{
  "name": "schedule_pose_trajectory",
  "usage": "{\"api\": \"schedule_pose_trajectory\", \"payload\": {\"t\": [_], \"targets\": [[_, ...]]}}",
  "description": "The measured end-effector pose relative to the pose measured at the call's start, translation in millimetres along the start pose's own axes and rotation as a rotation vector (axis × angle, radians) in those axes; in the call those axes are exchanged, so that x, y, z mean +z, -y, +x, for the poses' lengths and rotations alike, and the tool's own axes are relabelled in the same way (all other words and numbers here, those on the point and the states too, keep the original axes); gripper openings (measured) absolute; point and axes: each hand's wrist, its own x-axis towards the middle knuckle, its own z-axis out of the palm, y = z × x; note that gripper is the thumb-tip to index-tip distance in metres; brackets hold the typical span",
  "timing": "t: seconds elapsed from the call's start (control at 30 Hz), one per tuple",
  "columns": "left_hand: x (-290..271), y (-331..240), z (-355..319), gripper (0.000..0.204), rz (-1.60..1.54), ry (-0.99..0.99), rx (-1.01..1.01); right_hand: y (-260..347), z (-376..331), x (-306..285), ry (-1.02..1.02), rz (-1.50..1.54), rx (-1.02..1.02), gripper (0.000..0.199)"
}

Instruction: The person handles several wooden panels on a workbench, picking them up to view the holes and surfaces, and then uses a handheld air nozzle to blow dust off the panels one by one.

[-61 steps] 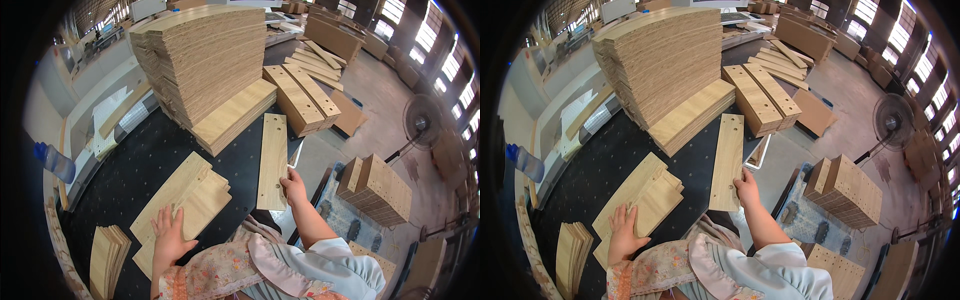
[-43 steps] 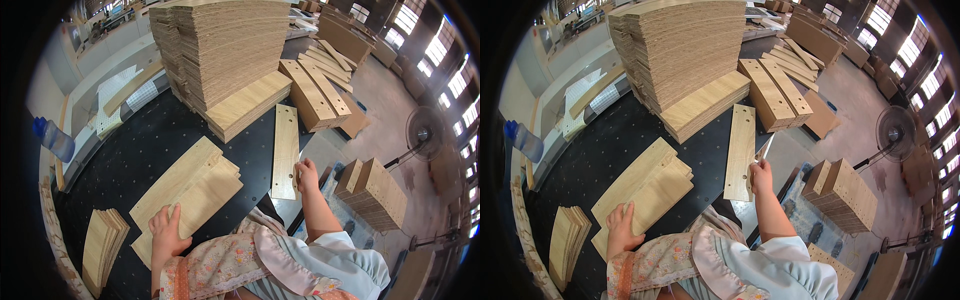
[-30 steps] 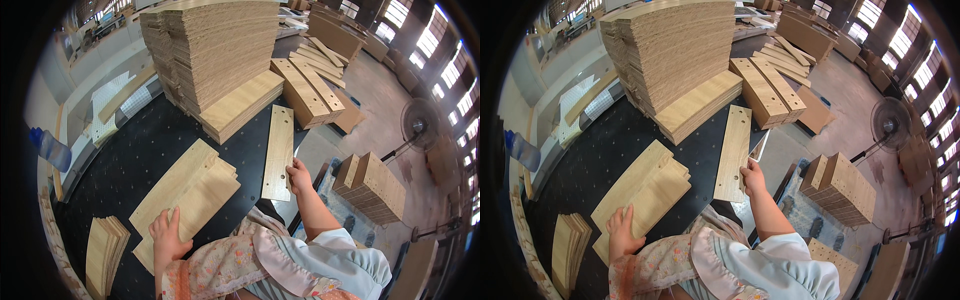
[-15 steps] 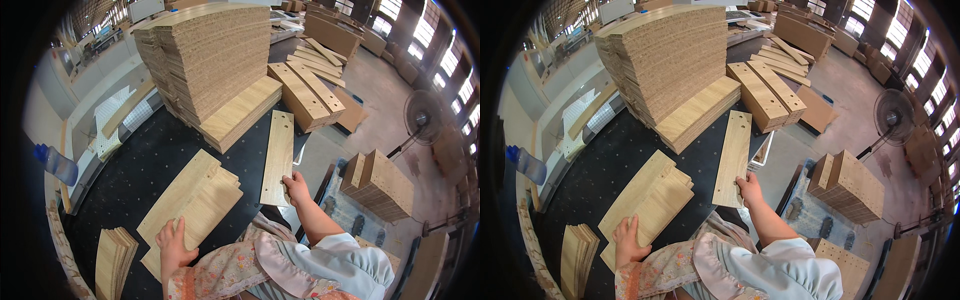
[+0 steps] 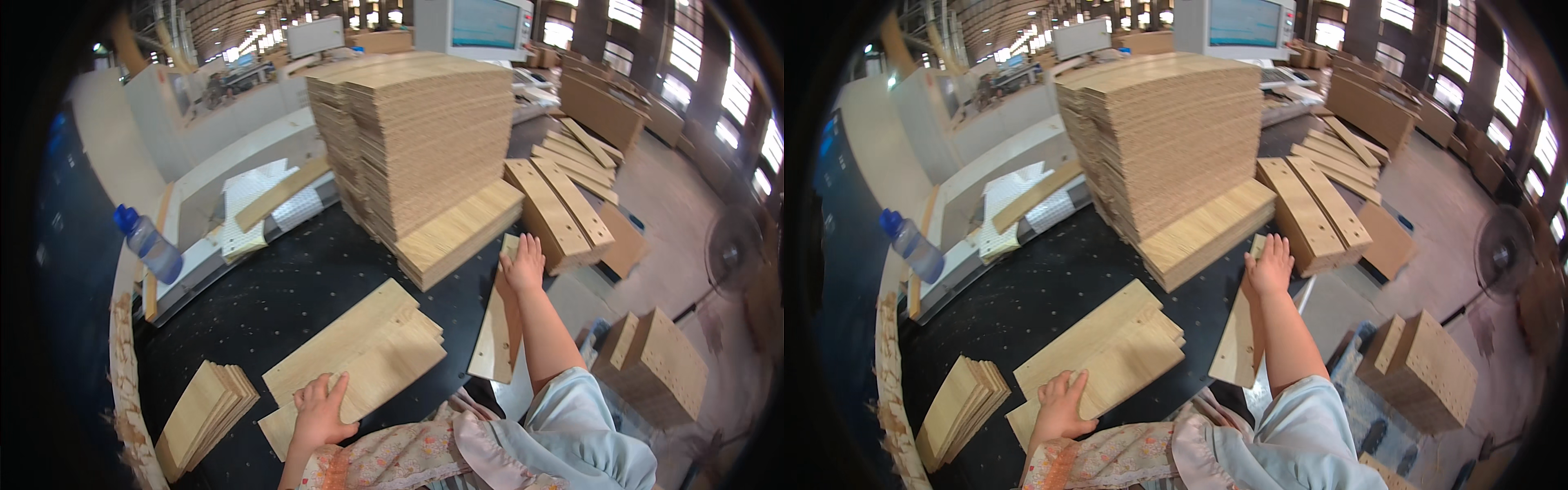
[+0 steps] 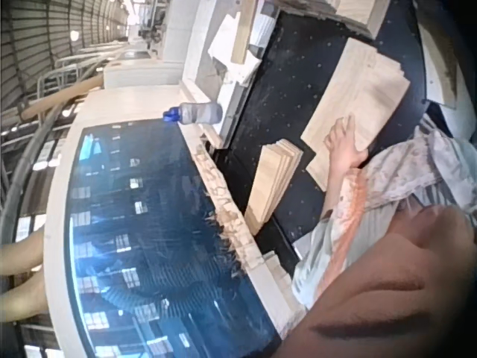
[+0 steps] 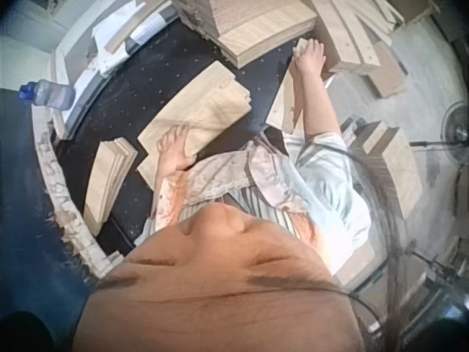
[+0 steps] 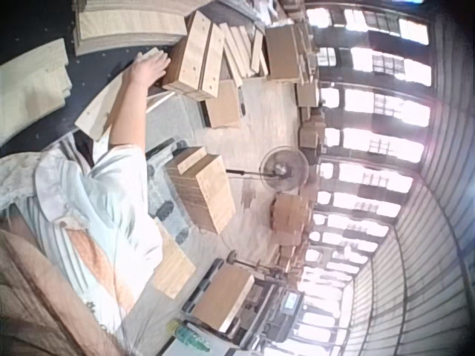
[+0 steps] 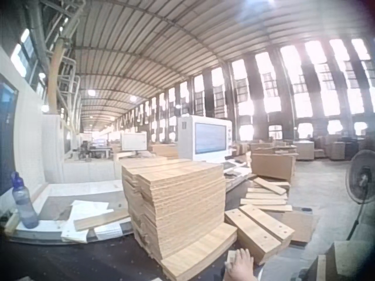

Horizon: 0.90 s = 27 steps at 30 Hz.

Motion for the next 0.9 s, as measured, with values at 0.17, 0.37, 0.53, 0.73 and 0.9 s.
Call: {"api": "schedule_pose_trajectory", "payload": {"t": [0.17, 0.37, 0.53, 0.73, 0.9], "targets": [[-2.2, -2.0, -4.0, 0.092, -0.054, -0.004, 0.013, 7.9, -10.9, 18.6, 0.375, -0.197, 0.209, 0.074], [2.3, 0.9, -5.5, 0.09, -0.035, -0.049, 0.009, 15.1, -10.0, 13.8, 0.372, -0.22, 0.191, 0.069], [1.4, -0.6, -3.1, 0.09, -0.05, -0.076, 0.035, 20.3, -9.4, 7.7, 0.373, -0.213, 0.221, 0.066], [-2.3, -0.9, -7.0, 0.085, -0.065, -0.119, 0.015, 22.5, -8.7, 18.2, 0.342, -0.242, 0.162, 0.063], [-7.3, -5.4, -6.4, 0.083, -0.125, -0.082, 0.015, 15.1, -10.6, 11.8, 0.356, -0.273, 0.186, 0.064]]}}
